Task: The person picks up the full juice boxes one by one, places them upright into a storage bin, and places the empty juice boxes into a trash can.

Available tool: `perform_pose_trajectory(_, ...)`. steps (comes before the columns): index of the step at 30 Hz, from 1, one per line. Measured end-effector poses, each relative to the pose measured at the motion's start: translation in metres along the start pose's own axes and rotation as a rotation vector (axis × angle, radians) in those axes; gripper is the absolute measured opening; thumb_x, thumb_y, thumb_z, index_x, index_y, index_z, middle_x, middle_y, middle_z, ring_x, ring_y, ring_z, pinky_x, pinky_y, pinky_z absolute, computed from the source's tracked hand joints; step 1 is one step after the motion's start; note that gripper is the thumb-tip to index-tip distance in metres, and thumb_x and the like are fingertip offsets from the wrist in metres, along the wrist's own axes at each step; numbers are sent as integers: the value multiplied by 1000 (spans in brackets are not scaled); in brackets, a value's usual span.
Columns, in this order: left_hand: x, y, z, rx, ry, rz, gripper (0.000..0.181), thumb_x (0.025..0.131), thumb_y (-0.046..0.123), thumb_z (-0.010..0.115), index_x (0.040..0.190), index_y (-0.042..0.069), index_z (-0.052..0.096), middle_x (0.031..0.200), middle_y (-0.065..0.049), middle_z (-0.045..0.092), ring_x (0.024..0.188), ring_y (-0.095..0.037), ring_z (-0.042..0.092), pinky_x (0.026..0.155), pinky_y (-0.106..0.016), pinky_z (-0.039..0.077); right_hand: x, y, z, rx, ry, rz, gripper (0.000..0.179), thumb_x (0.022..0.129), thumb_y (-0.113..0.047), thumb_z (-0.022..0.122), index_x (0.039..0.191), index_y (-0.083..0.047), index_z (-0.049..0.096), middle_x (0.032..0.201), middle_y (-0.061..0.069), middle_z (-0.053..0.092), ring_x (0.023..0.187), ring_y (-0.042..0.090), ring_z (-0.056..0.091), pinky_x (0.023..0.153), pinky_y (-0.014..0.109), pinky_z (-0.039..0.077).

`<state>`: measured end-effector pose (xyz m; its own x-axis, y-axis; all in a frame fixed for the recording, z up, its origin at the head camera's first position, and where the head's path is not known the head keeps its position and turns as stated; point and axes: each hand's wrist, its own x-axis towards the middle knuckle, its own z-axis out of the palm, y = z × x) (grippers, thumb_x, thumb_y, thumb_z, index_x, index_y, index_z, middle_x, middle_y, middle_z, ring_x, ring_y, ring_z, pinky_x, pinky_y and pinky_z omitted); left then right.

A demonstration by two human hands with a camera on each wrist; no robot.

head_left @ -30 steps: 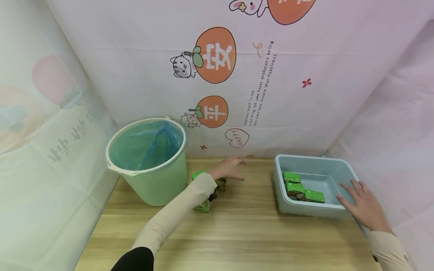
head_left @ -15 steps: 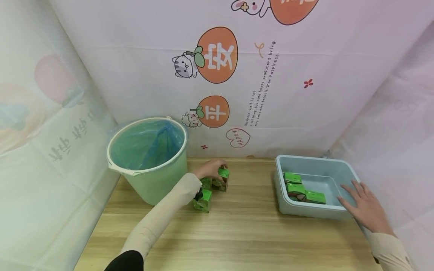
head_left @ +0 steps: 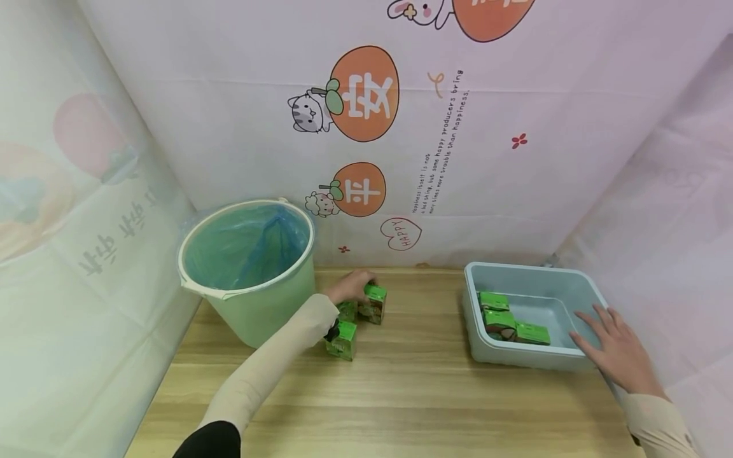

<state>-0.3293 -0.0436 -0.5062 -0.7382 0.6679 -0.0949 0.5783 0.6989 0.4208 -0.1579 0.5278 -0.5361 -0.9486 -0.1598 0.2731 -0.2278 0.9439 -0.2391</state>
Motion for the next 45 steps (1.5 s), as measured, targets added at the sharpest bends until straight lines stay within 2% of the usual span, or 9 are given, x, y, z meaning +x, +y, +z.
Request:
perform_pose_trajectory(5,0,-2,2,-7,-12,-37,39,84,1,89,118,0,69,114,-11,70,102,-24,64,92,-39,55,1,-1,0,-3,-3,6,59,106,-37,60,150,2,48,160,40,29,149,63,17,115,78,15)
perform_pose_trajectory(12,-2,-6,2,-51,-12,-86,36,85,0,87,116,2,69,109,-9,69,92,-19,59,83,-36,54,3,-4,0,8,-21,11,61,107,-38,60,150,2,47,162,39,27,149,63,16,117,77,11)
perform_pose_trajectory(21,-7,-4,1,-87,26,-76,31,83,0,87,110,1,70,100,-7,68,82,-17,53,73,-31,48,3,-6,1,5,-3,2,59,107,-37,59,149,3,48,159,40,30,148,63,18,119,75,11)
perform_pose_trajectory(26,-6,-1,-1,-116,68,-59,29,84,1,87,107,-1,71,95,-7,67,78,-15,50,68,-28,45,3,-7,-1,1,-8,6,59,107,-37,59,149,3,48,159,41,30,148,64,18,117,77,13)
perform_pose_trajectory(33,-2,15,-15,-188,114,-53,23,83,4,86,98,-2,68,79,-2,53,67,-14,45,59,-26,38,1,-4,-1,-4,-3,6,59,107,-37,59,150,2,48,160,40,29,148,63,18,118,75,12)
perform_pose_trajectory(39,4,32,-25,-209,134,-51,31,85,11,87,106,-2,67,79,-1,54,64,-12,45,56,-24,38,-1,-4,-1,3,-1,6,60,107,-36,58,151,2,47,160,40,28,149,63,17,117,77,12)
perform_pose_trajectory(45,10,48,-34,-214,148,-5,27,86,14,87,96,2,64,73,1,50,60,-10,42,54,-23,35,-3,-3,-1,2,-3,12,60,107,-36,58,152,2,46,161,39,27,150,62,16,118,76,11)
